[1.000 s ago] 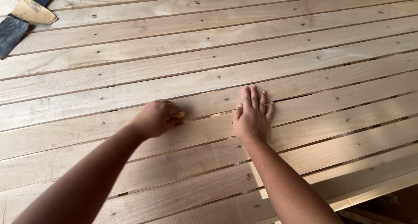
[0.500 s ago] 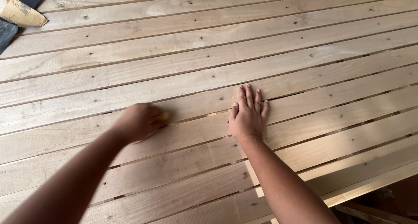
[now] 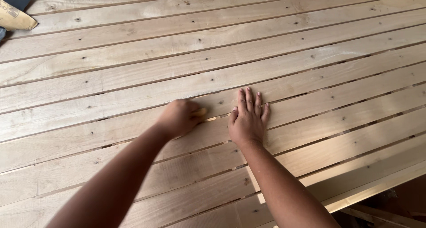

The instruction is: The person sands the slatted wooden surface of a large furniture frame by hand, rubbing a piece of sandpaper back and forth across the wood slats. They work over different areas of the panel, occasionally setting down and picking up the sandpaper and a darker abrasive sheet while continuing to sand.

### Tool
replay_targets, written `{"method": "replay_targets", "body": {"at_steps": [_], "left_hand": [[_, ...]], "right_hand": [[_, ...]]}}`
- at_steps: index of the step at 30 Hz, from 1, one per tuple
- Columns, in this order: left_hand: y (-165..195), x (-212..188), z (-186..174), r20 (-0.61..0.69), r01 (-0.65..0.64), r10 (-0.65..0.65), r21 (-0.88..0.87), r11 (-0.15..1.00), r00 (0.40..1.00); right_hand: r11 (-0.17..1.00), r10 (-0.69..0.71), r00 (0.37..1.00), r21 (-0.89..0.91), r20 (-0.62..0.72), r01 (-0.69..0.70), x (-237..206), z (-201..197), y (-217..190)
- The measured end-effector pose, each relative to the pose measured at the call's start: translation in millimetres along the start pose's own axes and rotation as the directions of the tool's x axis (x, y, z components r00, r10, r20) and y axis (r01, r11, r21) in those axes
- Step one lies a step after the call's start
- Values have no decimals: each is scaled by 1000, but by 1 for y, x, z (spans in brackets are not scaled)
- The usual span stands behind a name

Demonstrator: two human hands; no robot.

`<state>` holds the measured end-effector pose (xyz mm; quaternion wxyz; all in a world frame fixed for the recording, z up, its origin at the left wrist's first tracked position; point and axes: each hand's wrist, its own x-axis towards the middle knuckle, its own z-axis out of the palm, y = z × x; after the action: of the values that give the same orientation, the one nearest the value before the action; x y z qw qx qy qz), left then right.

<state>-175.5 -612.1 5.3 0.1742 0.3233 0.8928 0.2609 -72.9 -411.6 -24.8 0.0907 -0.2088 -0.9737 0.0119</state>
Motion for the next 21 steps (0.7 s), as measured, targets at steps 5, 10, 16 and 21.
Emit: {"method": "replay_targets", "body": {"at_steps": [5,10,16,21], "left_hand": [[31,32,18,-75,-114,110,-45,992,991],[-29,-32,-24,182,240,-247,56,969,952],[-99,-107,-67,54,387,-409,236,891,911],[-63,-71,-40,56,338,-342,69,939,938]], "right_hand": [[999,-32,999,32,-20,33,0,1,4],[999,3,1000,44,16,-3,-1,1,3],[1000,18,1000,21,11,-18,2,1,-2],[1000,4,1000,20,6,-5,1,2,-1]]}}
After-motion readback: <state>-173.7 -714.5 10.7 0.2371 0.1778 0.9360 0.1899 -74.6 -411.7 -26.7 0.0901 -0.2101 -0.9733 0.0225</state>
